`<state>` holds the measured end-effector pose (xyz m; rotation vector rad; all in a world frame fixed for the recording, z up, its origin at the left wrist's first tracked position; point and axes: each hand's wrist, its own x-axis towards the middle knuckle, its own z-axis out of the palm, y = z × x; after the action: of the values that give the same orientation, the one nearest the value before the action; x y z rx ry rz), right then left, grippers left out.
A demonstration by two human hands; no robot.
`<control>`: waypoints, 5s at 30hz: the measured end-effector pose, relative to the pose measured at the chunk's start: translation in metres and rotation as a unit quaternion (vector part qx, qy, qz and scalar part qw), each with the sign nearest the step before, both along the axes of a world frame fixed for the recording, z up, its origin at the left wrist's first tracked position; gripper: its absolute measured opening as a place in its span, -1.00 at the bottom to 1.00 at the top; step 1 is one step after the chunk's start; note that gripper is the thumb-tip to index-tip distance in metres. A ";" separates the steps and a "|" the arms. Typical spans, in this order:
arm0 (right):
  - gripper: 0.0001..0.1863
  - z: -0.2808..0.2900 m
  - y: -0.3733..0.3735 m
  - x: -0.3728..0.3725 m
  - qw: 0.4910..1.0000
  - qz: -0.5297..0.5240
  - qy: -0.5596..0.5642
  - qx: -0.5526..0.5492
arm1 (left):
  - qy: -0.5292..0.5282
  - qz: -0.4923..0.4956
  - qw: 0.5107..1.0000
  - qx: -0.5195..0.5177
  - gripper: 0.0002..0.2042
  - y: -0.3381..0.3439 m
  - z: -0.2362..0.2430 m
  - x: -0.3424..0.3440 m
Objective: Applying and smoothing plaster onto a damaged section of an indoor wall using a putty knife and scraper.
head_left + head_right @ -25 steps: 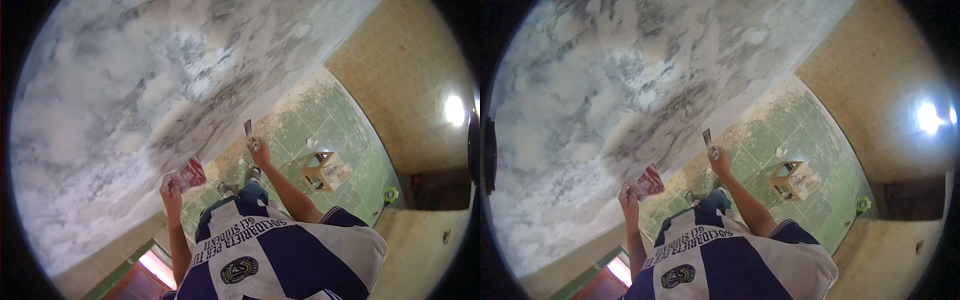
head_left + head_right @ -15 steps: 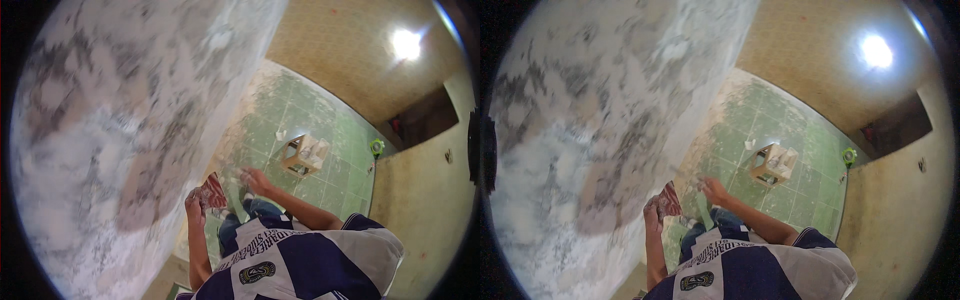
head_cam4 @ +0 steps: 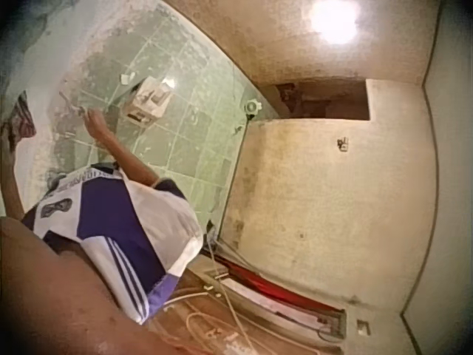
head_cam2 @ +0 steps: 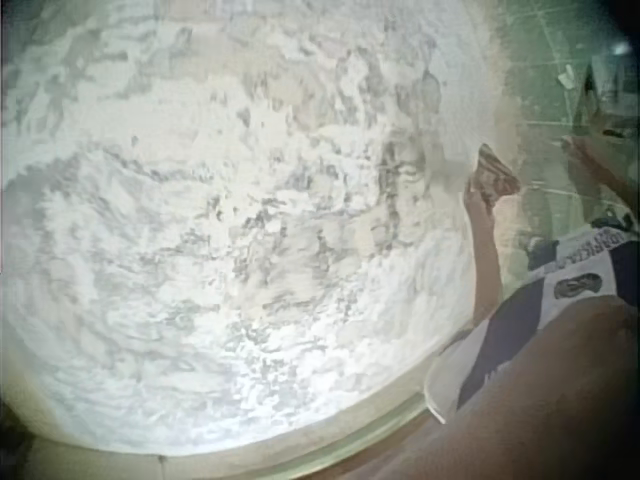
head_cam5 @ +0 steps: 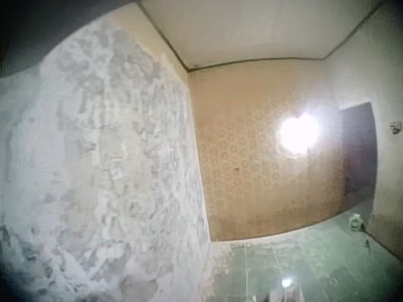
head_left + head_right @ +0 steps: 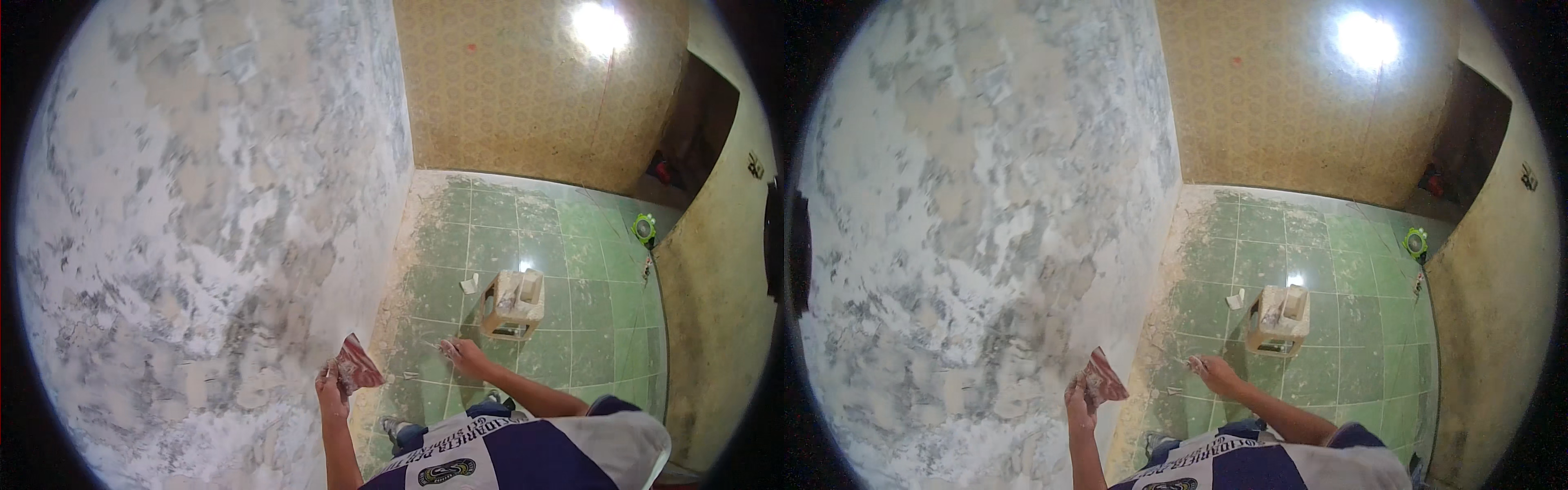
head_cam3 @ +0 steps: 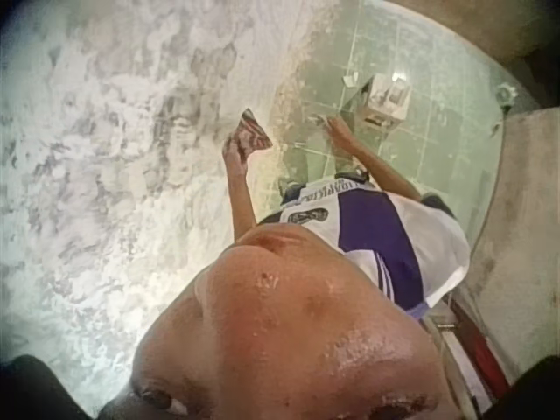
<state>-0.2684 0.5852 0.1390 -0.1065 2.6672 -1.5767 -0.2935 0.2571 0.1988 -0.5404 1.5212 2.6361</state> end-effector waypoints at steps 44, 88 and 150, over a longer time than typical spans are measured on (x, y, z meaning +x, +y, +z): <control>-0.71 0.011 0.672 -0.168 0.992 0.087 0.068 -0.062 | -0.081 -0.059 0.993 0.068 -0.81 0.678 -0.025 -0.176; -0.68 -0.011 0.826 -0.072 0.834 0.550 0.055 -0.011 | 0.098 0.361 0.915 0.151 -0.86 0.954 -0.081 0.254; -0.64 -0.099 0.711 -0.237 0.881 0.426 -0.116 0.169 | -0.053 0.552 0.824 0.119 -0.78 0.837 -0.114 0.086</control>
<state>-0.5050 1.2959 0.0398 -0.8696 2.1506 -0.7753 -0.2078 1.0939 0.0844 -1.9836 0.8935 3.3215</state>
